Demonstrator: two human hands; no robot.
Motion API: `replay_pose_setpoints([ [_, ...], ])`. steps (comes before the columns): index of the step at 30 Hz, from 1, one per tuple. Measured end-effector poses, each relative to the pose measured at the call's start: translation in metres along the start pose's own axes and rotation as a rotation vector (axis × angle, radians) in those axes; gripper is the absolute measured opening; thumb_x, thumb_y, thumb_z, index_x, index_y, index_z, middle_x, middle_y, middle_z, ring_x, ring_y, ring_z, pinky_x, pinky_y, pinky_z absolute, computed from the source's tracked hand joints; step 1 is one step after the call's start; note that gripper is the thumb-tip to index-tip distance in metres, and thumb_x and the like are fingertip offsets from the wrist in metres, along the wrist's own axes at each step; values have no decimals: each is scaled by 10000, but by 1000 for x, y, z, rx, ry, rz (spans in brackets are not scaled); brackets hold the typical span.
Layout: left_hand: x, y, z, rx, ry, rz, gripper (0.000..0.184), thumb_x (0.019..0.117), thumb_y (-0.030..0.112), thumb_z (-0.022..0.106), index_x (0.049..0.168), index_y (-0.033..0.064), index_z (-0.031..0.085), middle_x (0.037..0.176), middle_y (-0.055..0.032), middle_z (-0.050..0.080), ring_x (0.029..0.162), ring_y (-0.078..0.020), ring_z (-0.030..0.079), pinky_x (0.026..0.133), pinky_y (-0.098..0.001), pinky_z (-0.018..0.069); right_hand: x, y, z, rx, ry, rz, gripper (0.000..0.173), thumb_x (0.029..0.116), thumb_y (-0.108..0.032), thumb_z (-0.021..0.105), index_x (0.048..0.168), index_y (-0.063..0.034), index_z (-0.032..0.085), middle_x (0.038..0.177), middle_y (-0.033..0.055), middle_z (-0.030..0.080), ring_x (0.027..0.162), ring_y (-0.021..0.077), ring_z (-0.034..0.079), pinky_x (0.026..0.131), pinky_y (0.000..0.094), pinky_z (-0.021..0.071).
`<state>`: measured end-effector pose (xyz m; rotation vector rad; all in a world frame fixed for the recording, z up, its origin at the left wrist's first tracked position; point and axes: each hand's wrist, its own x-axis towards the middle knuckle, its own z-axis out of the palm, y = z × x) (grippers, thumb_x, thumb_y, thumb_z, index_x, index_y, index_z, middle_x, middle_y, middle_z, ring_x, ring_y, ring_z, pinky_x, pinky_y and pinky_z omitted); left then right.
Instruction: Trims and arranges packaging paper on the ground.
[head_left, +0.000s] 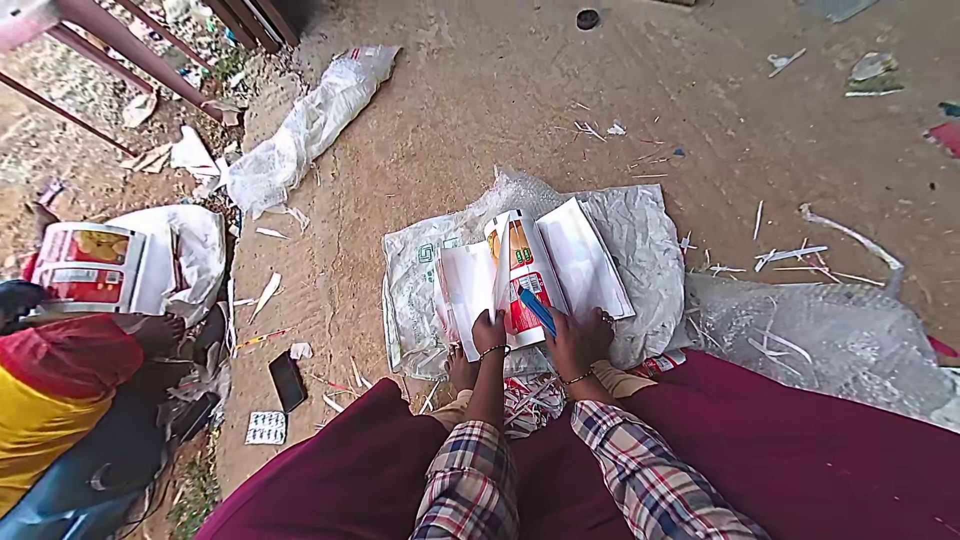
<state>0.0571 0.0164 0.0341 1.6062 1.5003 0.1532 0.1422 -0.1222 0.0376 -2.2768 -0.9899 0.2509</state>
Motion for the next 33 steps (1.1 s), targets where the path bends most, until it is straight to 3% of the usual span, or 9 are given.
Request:
replay_pose_setpoints([
  [4, 2, 2, -6, 53, 7, -41, 323, 1048, 295, 602, 1181, 22, 714, 1138, -201, 723, 1113, -346, 677, 995, -578, 487, 15, 19, -14, -30, 196, 118, 431, 912, -165, 681, 1302, 17, 662, 1075, 247, 738, 1020, 468, 696, 862, 622, 519],
  [9, 1, -1, -12, 85, 9, -89, 345, 1052, 312, 590, 1203, 29, 716, 1184, -209, 716, 1150, -358, 670, 1010, -589, 479, 27, 55, -31, 119, 283, 118, 446, 948, -80, 653, 1328, 138, 569, 1078, 322, 707, 987, 445, 716, 914, 546, 555],
  [15, 11, -14, -20, 45, 26, -80, 299, 1049, 266, 597, 1128, 11, 732, 1104, -193, 731, 1089, -316, 685, 1009, -522, 489, 48, 93, -43, 79, 268, 293, 487, 971, -77, 629, 1398, 124, 508, 1116, 339, 689, 1036, 463, 695, 954, 563, 521],
  [20, 18, -67, -20, -37, 97, -392, 364, 1034, 370, 610, 1203, 73, 737, 1248, -173, 710, 1253, -331, 619, 1149, -617, 344, 58, 123, -44, 47, 216, 358, 513, 974, -91, 628, 1428, 101, 489, 1113, 325, 694, 1026, 453, 696, 942, 564, 522],
  [22, 23, -74, -18, 17, 119, -416, 374, 1032, 367, 619, 1231, 67, 722, 1274, -179, 699, 1269, -338, 613, 1143, -623, 356, 63, 128, -42, 45, 208, 393, 515, 979, -97, 631, 1433, 95, 480, 1115, 322, 692, 1032, 444, 696, 953, 557, 519],
  [25, 19, -57, -16, 413, 131, -234, 489, 1021, 191, 573, 1505, 160, 512, 1500, -148, 547, 1393, -360, 506, 1127, -578, 403, 65, 133, -39, 38, 190, 417, 531, 978, -95, 642, 1444, 94, 469, 1136, 324, 688, 1059, 438, 690, 974, 539, 514],
  [28, 6, -45, 12, 548, 169, 239, 617, 991, 93, 528, 1590, 80, 377, 1628, -242, 352, 1511, -438, 328, 1217, -545, 286, 65, 134, -40, 8, 147, 377, 518, 988, -103, 635, 1441, 92, 476, 1180, 340, 674, 1121, 463, 672, 1015, 557, 492],
  [31, -8, -23, 63, 112, 94, 524, 694, 999, 333, 541, 1564, -29, 366, 1642, -312, 256, 1493, -440, 359, 1183, -504, 387, 67, 135, -37, 0, 160, 337, 510, 987, -95, 629, 1430, 106, 478, 1149, 346, 680, 1087, 480, 679, 991, 572, 501],
  [33, -22, -1, 86, 135, 15, 440, 887, 913, 546, 644, 1623, 120, 327, 1692, -292, 104, 1543, -492, 197, 1154, -639, 331, 65, 136, -36, 13, 169, 345, 505, 986, -77, 631, 1426, 112, 472, 1131, 351, 677, 1072, 482, 680, 988, 573, 502],
])
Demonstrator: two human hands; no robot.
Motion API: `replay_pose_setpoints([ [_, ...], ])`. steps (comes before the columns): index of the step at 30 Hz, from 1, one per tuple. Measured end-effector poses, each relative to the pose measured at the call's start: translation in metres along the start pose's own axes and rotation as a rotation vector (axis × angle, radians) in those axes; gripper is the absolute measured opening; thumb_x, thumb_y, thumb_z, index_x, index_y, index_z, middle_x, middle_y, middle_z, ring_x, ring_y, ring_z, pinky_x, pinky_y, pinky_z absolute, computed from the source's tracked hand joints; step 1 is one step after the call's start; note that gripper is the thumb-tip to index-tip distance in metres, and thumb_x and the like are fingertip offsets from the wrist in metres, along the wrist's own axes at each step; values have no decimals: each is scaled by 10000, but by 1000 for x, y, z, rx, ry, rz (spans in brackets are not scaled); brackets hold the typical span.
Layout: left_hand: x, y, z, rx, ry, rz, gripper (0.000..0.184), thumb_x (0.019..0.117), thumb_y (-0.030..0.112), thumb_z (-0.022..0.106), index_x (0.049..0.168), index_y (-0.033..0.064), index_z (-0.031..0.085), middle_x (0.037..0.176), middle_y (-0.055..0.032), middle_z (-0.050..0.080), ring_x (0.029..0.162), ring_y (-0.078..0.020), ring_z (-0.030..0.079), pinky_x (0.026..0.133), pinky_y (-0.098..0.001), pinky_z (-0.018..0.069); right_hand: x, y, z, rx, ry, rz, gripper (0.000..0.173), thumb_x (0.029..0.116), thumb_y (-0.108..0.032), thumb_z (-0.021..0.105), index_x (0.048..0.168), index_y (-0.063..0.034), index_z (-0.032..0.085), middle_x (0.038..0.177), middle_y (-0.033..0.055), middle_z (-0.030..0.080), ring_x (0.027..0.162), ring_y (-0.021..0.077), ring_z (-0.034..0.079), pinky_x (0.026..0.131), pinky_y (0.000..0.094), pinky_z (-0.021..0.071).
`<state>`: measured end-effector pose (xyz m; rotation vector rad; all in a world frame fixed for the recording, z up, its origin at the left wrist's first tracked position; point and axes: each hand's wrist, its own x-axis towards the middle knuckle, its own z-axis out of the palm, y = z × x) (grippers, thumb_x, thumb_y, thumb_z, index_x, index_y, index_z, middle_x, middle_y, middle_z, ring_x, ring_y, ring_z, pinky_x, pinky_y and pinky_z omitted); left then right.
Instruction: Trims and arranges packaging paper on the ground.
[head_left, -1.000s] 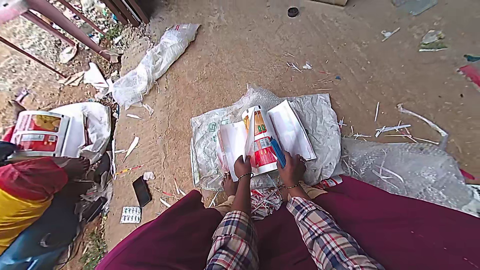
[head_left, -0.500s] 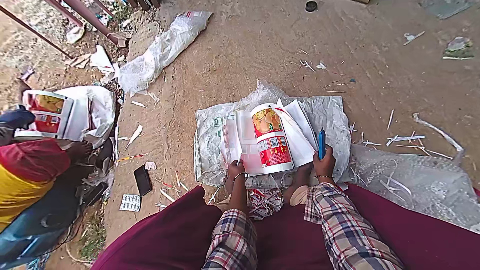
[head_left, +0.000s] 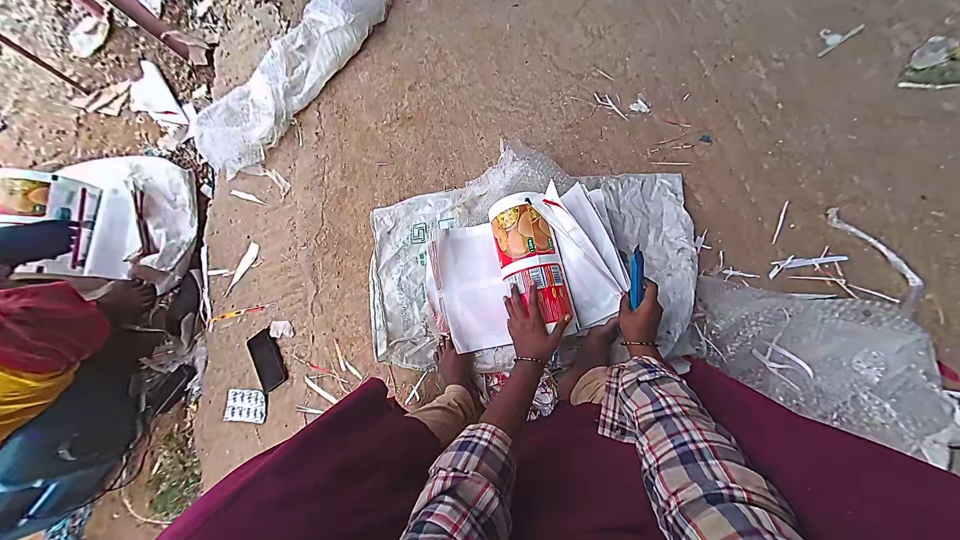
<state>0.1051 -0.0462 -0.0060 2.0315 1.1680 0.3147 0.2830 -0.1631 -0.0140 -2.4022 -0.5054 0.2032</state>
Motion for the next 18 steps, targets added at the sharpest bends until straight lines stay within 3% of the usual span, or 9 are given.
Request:
replay_pose_setpoints([
  [2, -2, 11, 2, 108, -88, -57, 854, 917, 601, 629, 1639, 286, 301, 1709, -266, 28, 1559, -505, 105, 1146, -693, 292, -2, 3, 0, 11, -2, 29, 494, 993, -72, 631, 1425, 106, 472, 1124, 348, 674, 1067, 480, 676, 984, 575, 500],
  [4, 0, 14, -3, 158, -124, -83, 833, 935, 616, 598, 1644, 323, 274, 1719, -237, 12, 1571, -478, 93, 1159, -689, 277, 1, 3, -1, 8, 1, 57, 500, 993, -76, 636, 1431, 101, 471, 1120, 339, 679, 1063, 472, 679, 981, 572, 502],
  [12, 3, -5, -23, 107, -162, -115, 860, 943, 626, 583, 1656, 291, 238, 1731, -191, 28, 1585, -413, 124, 1180, -675, 255, 10, 25, 9, -36, -66, 283, 537, 1013, -125, 613, 1480, 73, 437, 1230, 322, 661, 1144, 431, 661, 1014, 525, 491],
  [16, 4, -11, -18, 29, -146, -58, 881, 920, 623, 617, 1644, 241, 291, 1714, -249, 38, 1563, -466, 153, 1178, -603, 326, 11, 29, 15, 4, -35, 292, 541, 990, -95, 653, 1463, 75, 454, 1224, 316, 665, 1126, 420, 669, 1003, 515, 496],
  [18, 5, -14, -14, -33, -129, -40, 881, 914, 595, 646, 1633, 206, 321, 1705, -274, 39, 1561, -487, 132, 1217, -567, 293, 16, 25, 14, -38, -44, 320, 516, 983, -86, 653, 1444, 69, 481, 1242, 308, 662, 1153, 413, 662, 1012, 514, 493],
])
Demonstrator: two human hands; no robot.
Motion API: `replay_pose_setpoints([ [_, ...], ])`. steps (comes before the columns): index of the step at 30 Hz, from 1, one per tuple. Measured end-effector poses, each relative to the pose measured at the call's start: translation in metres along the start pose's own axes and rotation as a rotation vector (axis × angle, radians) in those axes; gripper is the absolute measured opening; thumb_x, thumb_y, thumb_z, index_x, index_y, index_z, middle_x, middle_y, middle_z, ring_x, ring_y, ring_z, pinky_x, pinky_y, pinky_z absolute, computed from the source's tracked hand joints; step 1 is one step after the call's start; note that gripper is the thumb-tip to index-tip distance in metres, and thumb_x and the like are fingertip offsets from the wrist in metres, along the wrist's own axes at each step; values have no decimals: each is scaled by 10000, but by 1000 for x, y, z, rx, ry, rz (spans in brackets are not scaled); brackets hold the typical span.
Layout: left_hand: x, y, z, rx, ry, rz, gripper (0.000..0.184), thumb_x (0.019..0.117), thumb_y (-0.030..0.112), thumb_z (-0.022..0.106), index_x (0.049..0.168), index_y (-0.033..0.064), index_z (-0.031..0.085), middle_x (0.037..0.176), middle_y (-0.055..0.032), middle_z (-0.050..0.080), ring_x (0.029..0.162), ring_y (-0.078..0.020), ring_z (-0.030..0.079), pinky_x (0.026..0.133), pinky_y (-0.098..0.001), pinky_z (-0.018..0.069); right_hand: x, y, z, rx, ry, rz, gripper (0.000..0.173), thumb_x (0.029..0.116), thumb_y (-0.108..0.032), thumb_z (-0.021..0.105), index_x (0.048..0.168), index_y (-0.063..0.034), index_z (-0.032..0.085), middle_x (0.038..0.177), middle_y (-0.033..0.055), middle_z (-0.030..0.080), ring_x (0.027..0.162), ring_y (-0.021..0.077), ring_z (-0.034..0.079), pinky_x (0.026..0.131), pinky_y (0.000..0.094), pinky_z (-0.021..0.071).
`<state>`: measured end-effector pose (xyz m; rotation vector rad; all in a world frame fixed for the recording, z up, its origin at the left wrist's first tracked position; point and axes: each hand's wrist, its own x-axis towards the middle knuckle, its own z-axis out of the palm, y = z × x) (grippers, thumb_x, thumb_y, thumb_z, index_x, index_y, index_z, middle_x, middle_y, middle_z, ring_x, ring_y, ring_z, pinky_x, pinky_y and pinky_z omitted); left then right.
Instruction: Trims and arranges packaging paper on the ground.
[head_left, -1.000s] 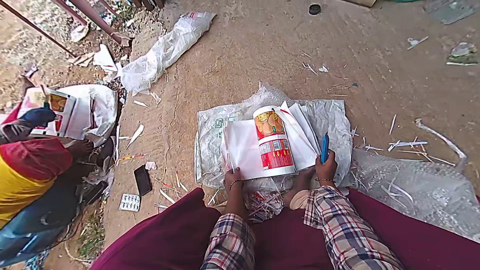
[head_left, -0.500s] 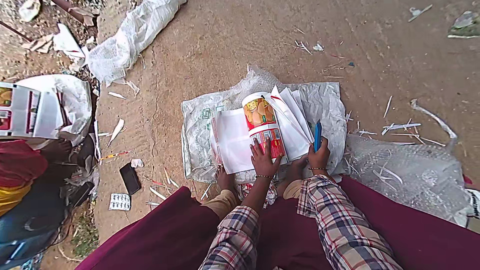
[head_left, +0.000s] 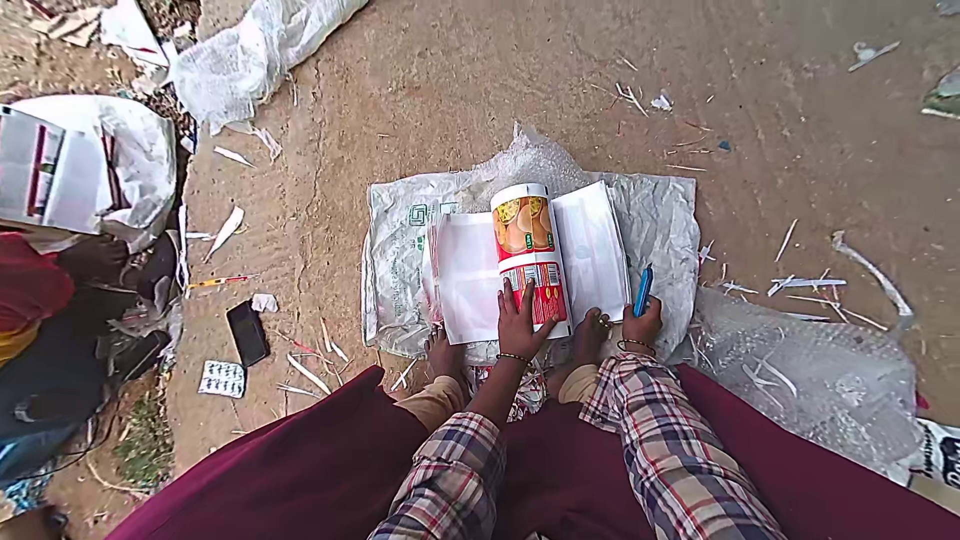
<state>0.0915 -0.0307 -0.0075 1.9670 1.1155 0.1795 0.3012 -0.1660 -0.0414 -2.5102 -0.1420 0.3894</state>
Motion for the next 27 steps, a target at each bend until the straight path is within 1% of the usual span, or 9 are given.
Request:
replay_pose_setpoints([
  [3, 0, -7, 5, -162, 66, 17, 915, 886, 486, 702, 1618, 85, 327, 1700, -279, 78, 1567, -479, 106, 1256, -562, 198, -3, -32, -7, -6, 93, 15, 477, 979, -69, 624, 1421, 71, 515, 1385, 280, 592, 1301, 364, 583, 1106, 463, 442],
  [5, 1, -9, 8, -231, 99, 15, 945, 872, 463, 700, 1618, 43, 299, 1702, -264, 99, 1568, -461, 117, 1261, -555, 184, -6, -63, -9, 54, 114, -110, 497, 1034, -122, 570, 1484, 53, 452, 1419, 285, 568, 1294, 393, 589, 1098, 510, 452],
  [7, -1, -11, 10, -269, 101, 15, 912, 886, 435, 680, 1621, 52, 299, 1704, -256, 103, 1571, -455, 108, 1265, -559, 161, -9, -103, -2, 133, -50, -228, 575, 1092, -226, 497, 1608, -60, 306, 1266, 231, 658, 1025, 345, 686, 902, 515, 545],
  [9, 0, -11, 10, -290, 94, 27, 853, 916, 408, 639, 1620, 58, 309, 1704, -261, 97, 1572, -462, 86, 1267, -571, 134, -10, -149, 11, 278, -300, -319, 556, 1123, -238, 427, 1645, -173, 246, 960, 119, 679, 609, 183, 603, 566, 362, 532],
  [11, 1, -11, 9, -292, 71, 35, 800, 945, 385, 583, 1625, 69, 303, 1707, -260, 82, 1577, -465, 55, 1270, -583, 109, -16, -195, 16, 308, -470, -320, 500, 1136, -224, 389, 1628, -199, 305, 888, 152, 642, 557, 206, 570, 534, 373, 521],
  [19, -1, -20, 10, -297, 60, 49, 719, 1005, 420, 462, 1641, 134, 288, 1725, -205, 64, 1587, -433, 41, 1259, -613, 124, 3, -249, 56, -67, -507, -412, 540, 1107, -183, 356, 1644, -172, 307, 1194, 246, 685, 926, 374, 684, 842, 563, 527],
  [22, -3, -20, 13, -271, 106, 86, 680, 1017, 406, 443, 1607, 81, 353, 1715, -228, 102, 1581, -445, 82, 1263, -589, 148, -3, -248, 53, -131, -486, -448, 542, 1101, -179, 361, 1642, -176, 315, 1354, 229, 648, 1195, 407, 652, 993, 603, 494],
  [24, -5, -20, 16, -231, 202, 125, 525, 1010, 361, 492, 1378, -9, 552, 1671, -271, 231, 1554, -454, 214, 1253, -539, 244, -5, -250, 49, -175, -479, -461, 540, 1105, -186, 360, 1643, -179, 310, 1341, 235, 653, 1212, 420, 643, 998, 610, 488],
  [27, -9, -12, 10, -141, 303, 133, 305, 1020, 230, 529, 1013, -13, 712, 1544, -253, 470, 1428, -424, 469, 1139, -508, 440, -9, -241, 52, -163, -459, -443, 559, 1109, -187, 354, 1659, -201, 259, 1219, 258, 692, 1092, 428, 683, 926, 608, 514],
])
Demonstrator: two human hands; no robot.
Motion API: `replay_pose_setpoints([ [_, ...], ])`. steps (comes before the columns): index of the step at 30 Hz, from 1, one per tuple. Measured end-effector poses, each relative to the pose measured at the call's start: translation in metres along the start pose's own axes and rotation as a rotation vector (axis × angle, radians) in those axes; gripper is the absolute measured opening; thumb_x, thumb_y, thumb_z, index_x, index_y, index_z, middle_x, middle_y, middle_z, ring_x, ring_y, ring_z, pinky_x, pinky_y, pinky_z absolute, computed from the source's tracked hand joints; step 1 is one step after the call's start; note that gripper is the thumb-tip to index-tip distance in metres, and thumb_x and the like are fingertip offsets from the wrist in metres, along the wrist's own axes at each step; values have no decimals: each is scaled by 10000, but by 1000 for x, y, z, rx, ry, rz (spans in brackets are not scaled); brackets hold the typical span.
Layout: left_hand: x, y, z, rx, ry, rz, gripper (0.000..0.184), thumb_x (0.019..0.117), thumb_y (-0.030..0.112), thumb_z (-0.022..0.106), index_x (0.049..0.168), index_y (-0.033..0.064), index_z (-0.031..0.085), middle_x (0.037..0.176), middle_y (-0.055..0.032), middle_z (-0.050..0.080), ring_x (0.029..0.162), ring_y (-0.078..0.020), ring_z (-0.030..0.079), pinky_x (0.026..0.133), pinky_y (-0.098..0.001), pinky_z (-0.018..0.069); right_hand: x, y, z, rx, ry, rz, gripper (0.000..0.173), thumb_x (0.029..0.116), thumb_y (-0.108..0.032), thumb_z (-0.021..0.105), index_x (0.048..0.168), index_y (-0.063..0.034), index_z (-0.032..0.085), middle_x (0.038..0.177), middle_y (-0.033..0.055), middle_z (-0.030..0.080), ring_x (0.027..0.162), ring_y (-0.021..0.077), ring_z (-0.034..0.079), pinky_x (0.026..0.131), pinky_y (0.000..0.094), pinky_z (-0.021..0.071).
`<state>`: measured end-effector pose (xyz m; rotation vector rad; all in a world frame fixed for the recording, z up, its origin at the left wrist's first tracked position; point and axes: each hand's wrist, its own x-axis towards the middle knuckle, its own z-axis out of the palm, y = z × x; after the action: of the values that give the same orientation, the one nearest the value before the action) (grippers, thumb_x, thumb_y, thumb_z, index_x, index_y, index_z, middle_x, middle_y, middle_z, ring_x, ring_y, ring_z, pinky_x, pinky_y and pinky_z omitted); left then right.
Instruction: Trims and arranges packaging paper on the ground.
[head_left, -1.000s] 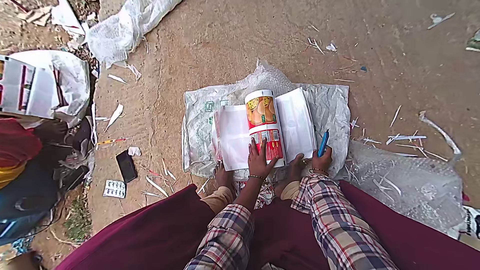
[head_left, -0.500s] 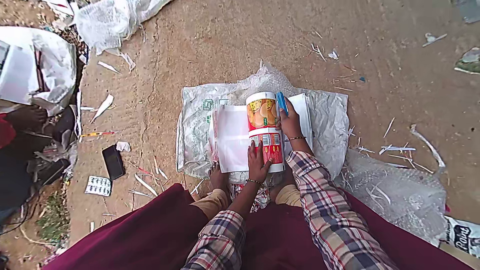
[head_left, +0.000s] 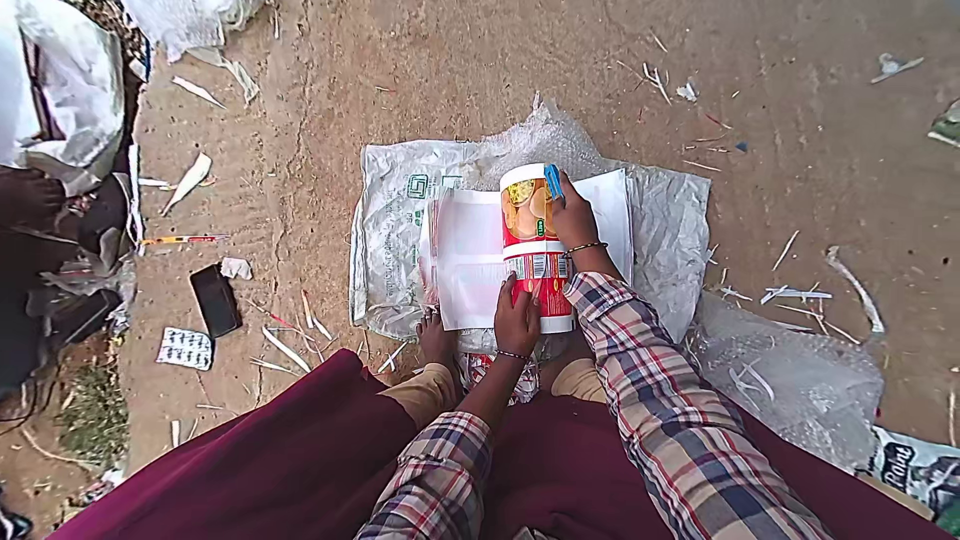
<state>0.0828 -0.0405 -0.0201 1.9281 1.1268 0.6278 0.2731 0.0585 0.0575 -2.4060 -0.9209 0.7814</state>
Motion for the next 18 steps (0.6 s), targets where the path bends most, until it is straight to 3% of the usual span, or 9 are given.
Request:
replay_pose_setpoints([
  [3, 2, 0, -16, 137, 79, 19, 307, 1002, 165, 491, 956, -27, 726, 1312, -200, 672, 1230, -398, 633, 988, -528, 521, -10, 14, 20, 96, 106, 10, 582, 1124, -190, 340, 1675, -168, 155, 1060, 260, 706, 892, 394, 710, 830, 552, 555],
  [6, 3, -13, -42, 339, 150, -167, 344, 1032, 177, 431, 1041, -32, 704, 1234, -206, 690, 1167, -400, 644, 960, -579, 476, -16, 23, 29, 148, 173, -28, 594, 1122, -191, 349, 1676, -154, 138, 1023, 247, 706, 841, 373, 710, 805, 539, 566],
  [9, 7, -42, -76, 550, 47, -541, 412, 1079, 267, 368, 1236, 33, 668, 1366, -184, 624, 1299, -392, 563, 1051, -618, 397, -18, 13, 21, 74, 139, -4, 633, 1101, -206, 416, 1679, -203, 157, 1093, 240, 722, 950, 398, 714, 865, 564, 543],
  [12, 12, -64, -91, 593, -33, -714, 406, 1071, 353, 492, 1291, 71, 683, 1474, -180, 557, 1405, -412, 461, 1105, -626, 347, -15, 7, 14, -30, 71, -5, 659, 1093, -200, 434, 1681, -241, 141, 1109, 246, 717, 1000, 426, 704, 885, 582, 533],
  [14, 17, -67, -86, 652, -73, -721, 402, 1018, 318, 581, 1364, 118, 616, 1529, -177, 493, 1449, -407, 404, 1141, -615, 317, -8, 8, 10, -81, 19, -15, 659, 1089, -184, 413, 1681, -261, 134, 1117, 246, 716, 973, 418, 710, 858, 576, 542],
  [16, 17, -69, -79, 719, -142, -638, 632, 964, 197, 621, 1561, 222, 413, 1658, -197, 299, 1526, -439, 267, 1190, -645, 219, -3, 6, 8, -108, -20, 0, 663, 1086, -173, 403, 1681, -271, 127, 1137, 242, 710, 941, 399, 716, 820, 555, 556],
  [18, 20, -69, -77, 788, -247, -524, 765, 951, 71, 588, 1610, 358, 326, 1721, -155, 158, 1566, -451, 152, 1198, -681, 173, 1, 3, 7, -118, -30, 5, 672, 1084, -151, 402, 1682, -261, 116, 1172, 248, 699, 964, 403, 716, 827, 559, 562],
])
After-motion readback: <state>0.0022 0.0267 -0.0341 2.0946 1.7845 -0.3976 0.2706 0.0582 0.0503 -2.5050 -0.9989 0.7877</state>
